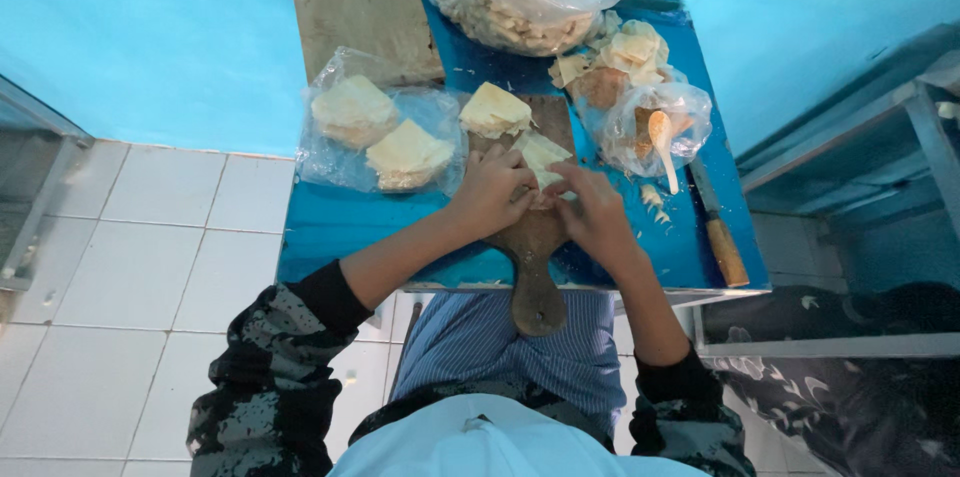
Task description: The person folds thin square dough sheets into smaller triangular pieces by hand and stacks them on a wooden paddle board. They take new sheets from a pile on the table, fold each one, and occasionally move finished folded pieces into a plastic bag holding a pile of completed pieces.
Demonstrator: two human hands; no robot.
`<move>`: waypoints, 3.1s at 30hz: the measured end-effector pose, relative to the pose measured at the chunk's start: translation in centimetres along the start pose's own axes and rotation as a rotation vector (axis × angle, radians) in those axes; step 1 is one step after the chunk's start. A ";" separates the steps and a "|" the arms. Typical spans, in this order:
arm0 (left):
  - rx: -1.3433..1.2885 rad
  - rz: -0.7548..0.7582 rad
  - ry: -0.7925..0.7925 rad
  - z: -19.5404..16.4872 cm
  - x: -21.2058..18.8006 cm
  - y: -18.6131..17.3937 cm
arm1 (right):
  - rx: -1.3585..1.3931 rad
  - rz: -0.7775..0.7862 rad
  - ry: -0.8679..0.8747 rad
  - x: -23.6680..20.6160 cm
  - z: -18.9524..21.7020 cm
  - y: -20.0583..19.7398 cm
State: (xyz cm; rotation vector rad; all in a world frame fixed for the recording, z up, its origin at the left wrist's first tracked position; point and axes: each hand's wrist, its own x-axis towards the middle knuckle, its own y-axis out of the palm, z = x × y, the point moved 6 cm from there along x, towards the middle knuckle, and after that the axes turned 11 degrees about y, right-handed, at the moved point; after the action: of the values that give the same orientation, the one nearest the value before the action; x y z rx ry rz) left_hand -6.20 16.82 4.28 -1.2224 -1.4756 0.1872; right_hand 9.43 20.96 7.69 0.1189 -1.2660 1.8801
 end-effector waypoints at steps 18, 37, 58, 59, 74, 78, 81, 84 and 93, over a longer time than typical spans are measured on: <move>0.107 -0.073 0.103 -1.1 0.2 -1.2 | -0.131 0.002 -0.025 1.0 1.2 0.1; 0.148 -0.107 -0.007 0.3 0.4 -1.5 | -0.296 -0.093 -0.010 1.7 0.5 0.7; 0.000 -0.196 0.039 -1.3 1.1 -3.7 | 0.889 0.050 0.482 0.5 -3.9 1.0; -0.007 -0.190 0.031 -1.2 1.0 -3.7 | 0.906 0.055 0.490 0.5 -3.8 0.9; -0.186 -0.255 -0.024 -0.1 1.0 -3.9 | 0.747 -0.602 0.103 -1.9 3.2 -6.1; -0.171 -0.230 -0.018 -0.3 1.0 -4.1 | 0.268 -1.288 -0.433 -1.5 8.0 -12.1; -0.182 -0.227 -0.001 -0.4 1.1 -4.1 | 0.058 -0.864 -0.274 6.7 7.8 -13.1; -0.165 -0.201 -0.016 -0.2 1.0 -4.1 | -0.131 -0.654 -0.192 11.4 5.7 -12.7; -0.181 -0.187 -0.039 0.0 0.7 -3.5 | -0.555 -0.147 0.644 6.1 -13.6 -10.3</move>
State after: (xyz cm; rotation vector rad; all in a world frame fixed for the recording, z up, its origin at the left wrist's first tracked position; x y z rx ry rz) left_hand -8.06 15.78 7.20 -1.2206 -1.6600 -0.0502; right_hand 17.42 36.75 11.58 -0.6210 -1.2161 1.2261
